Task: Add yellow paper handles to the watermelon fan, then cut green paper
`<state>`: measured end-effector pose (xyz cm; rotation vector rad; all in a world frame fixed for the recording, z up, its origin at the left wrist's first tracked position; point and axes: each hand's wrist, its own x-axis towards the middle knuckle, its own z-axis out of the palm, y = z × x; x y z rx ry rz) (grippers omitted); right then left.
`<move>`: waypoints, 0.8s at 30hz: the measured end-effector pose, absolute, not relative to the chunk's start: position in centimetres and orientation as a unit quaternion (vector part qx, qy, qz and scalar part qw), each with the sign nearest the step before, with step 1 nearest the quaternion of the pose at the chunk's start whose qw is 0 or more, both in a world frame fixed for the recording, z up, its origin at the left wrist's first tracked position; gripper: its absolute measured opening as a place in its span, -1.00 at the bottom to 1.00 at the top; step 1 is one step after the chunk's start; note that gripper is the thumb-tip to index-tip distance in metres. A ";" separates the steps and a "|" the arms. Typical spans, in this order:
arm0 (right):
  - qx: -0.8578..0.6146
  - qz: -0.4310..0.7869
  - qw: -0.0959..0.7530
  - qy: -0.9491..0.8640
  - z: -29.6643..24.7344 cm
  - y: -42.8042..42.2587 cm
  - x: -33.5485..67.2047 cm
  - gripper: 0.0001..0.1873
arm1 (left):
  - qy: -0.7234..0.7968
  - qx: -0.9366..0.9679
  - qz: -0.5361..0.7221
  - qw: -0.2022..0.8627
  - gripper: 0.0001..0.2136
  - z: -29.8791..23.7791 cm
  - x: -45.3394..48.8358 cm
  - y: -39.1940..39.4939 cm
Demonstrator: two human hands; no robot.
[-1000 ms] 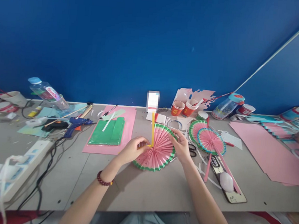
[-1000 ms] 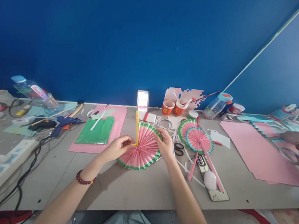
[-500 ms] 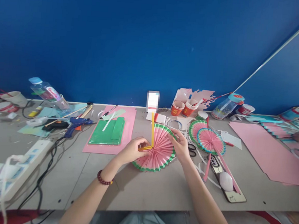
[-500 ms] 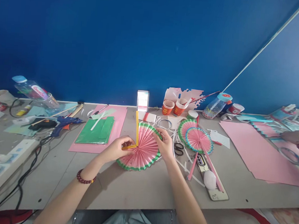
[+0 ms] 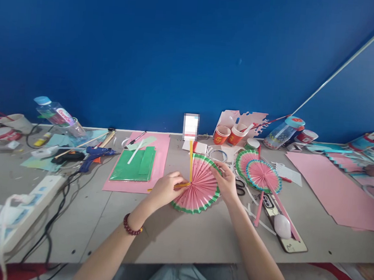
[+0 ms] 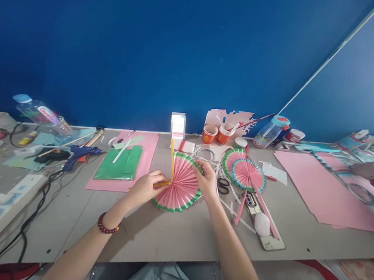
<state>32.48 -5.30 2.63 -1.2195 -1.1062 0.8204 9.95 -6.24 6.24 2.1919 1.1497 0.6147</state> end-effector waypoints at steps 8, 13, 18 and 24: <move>-0.535 0.346 0.605 -0.477 2.6 -5.2 32.8 -0.70 | 0.420 0.842 0.205 0.270 -0.76 5.9 10.1 -6.4; -0.529 0.347 0.618 -0.467 2.4 -5.1 33.0 -0.70 | 0.390 0.837 0.214 0.319 -0.67 6.0 9.6 -6.3; -0.525 0.346 0.634 -0.450 2.6 -5.0 32.9 -0.72 | 0.385 0.822 0.229 0.352 -0.65 6.2 9.3 -6.0; -0.526 0.345 0.633 -0.451 2.7 -5.1 32.9 -0.73 | 0.385 0.809 0.246 0.370 -0.70 6.2 9.3 -6.0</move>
